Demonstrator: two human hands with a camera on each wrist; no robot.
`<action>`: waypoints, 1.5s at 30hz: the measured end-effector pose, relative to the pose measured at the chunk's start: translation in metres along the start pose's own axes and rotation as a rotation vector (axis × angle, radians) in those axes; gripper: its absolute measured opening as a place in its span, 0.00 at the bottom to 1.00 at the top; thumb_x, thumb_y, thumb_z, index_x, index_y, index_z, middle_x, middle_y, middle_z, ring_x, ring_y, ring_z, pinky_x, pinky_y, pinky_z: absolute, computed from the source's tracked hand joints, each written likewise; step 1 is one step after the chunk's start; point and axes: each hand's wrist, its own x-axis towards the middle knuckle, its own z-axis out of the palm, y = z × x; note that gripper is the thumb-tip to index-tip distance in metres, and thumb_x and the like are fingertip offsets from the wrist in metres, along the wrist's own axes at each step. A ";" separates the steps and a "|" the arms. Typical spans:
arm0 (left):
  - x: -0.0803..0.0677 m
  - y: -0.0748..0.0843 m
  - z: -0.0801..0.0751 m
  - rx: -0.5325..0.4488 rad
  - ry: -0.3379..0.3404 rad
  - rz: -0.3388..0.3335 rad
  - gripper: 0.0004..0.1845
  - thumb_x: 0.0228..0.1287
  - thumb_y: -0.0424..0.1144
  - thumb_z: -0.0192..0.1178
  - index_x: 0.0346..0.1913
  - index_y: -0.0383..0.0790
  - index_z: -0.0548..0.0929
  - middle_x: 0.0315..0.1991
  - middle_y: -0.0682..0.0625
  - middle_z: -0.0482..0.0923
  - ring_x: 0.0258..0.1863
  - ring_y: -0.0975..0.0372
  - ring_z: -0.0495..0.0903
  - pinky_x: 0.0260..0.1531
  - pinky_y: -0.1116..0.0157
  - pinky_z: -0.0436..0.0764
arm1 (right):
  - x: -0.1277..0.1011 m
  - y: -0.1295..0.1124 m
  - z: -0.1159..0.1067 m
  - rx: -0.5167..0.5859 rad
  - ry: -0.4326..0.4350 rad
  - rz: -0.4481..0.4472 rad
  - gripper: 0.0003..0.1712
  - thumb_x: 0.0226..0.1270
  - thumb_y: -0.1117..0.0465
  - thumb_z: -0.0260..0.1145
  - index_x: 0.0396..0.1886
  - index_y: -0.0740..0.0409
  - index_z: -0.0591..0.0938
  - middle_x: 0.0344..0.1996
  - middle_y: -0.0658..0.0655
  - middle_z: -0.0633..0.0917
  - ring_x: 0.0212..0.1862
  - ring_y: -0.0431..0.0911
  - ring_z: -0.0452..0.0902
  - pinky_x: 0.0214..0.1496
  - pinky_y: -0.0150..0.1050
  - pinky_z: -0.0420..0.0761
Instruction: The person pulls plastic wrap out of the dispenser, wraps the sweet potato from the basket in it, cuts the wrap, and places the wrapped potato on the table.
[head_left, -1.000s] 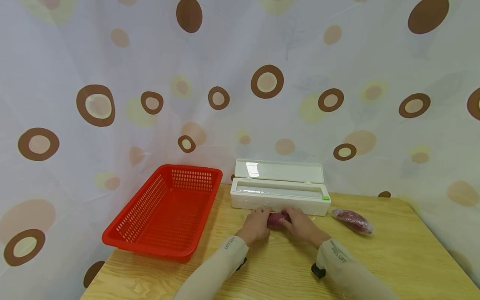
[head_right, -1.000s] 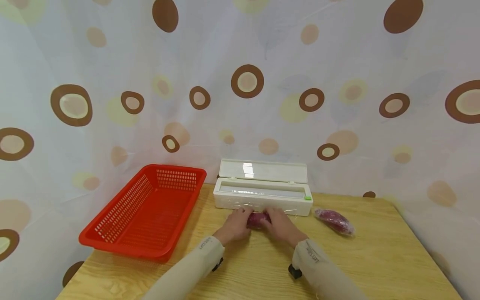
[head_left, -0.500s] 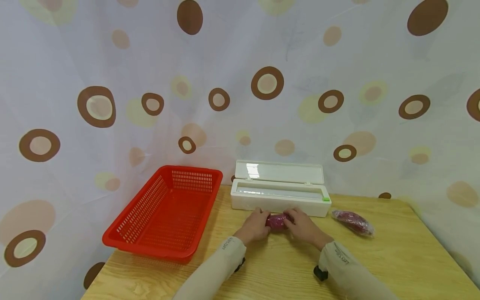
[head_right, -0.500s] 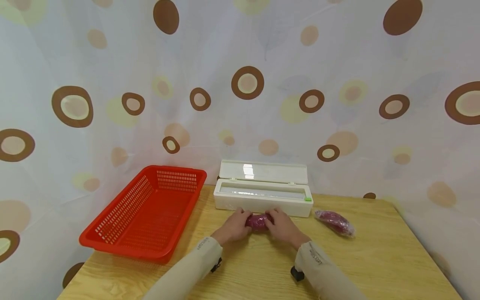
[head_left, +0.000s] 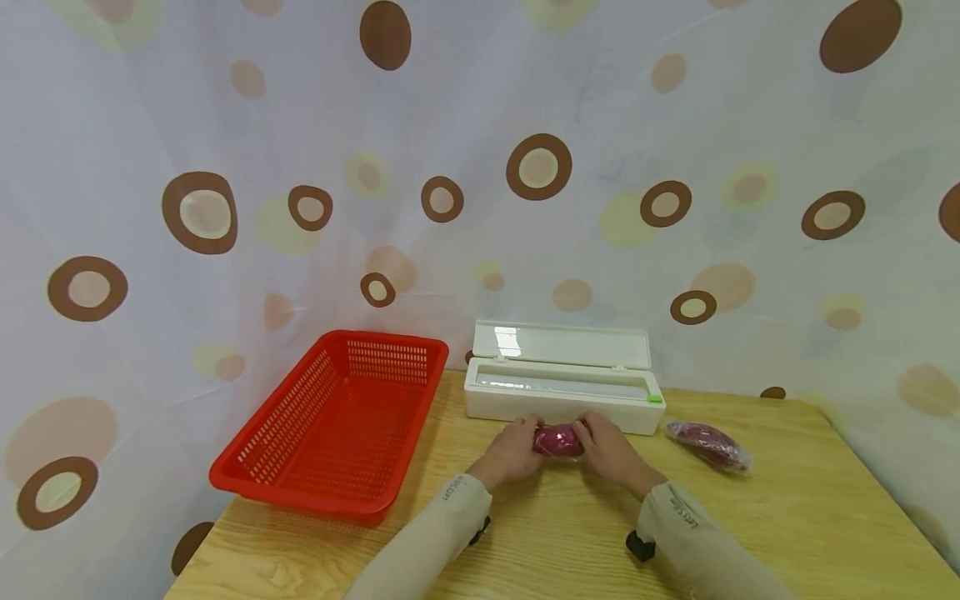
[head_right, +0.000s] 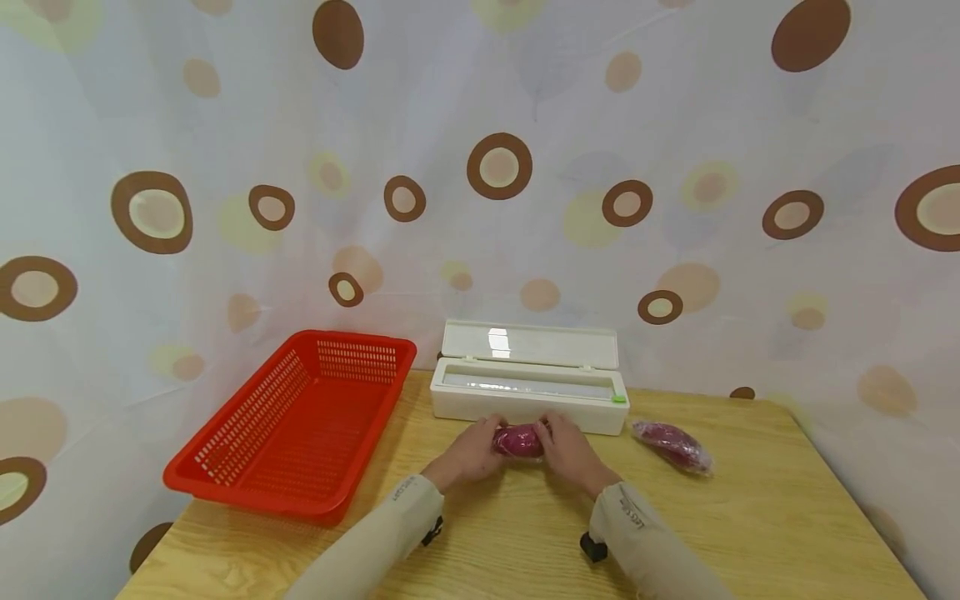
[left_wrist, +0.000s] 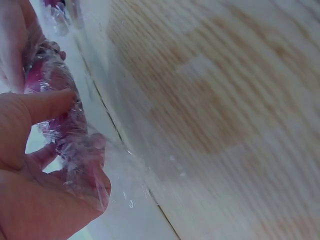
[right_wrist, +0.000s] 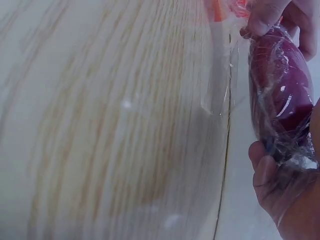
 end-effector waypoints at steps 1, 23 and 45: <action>0.000 0.000 0.000 -0.007 -0.002 0.001 0.25 0.57 0.39 0.66 0.57 0.42 0.71 0.44 0.48 0.74 0.43 0.58 0.76 0.48 0.60 0.75 | 0.000 0.000 -0.001 -0.011 0.008 0.003 0.15 0.76 0.61 0.47 0.43 0.67 0.76 0.39 0.62 0.78 0.42 0.53 0.76 0.44 0.49 0.76; -0.006 0.000 -0.009 -0.235 -0.046 0.067 0.24 0.63 0.45 0.61 0.59 0.42 0.68 0.49 0.45 0.77 0.45 0.60 0.77 0.47 0.61 0.75 | -0.004 0.005 -0.007 0.004 0.039 0.037 0.20 0.79 0.51 0.39 0.35 0.58 0.73 0.23 0.52 0.72 0.28 0.45 0.69 0.34 0.43 0.69; -0.005 -0.006 -0.009 -0.203 -0.033 0.157 0.25 0.69 0.46 0.54 0.66 0.45 0.66 0.54 0.43 0.76 0.52 0.55 0.76 0.53 0.59 0.73 | -0.010 0.005 -0.007 0.025 -0.007 0.049 0.31 0.79 0.49 0.36 0.53 0.66 0.78 0.48 0.68 0.81 0.53 0.62 0.75 0.54 0.56 0.72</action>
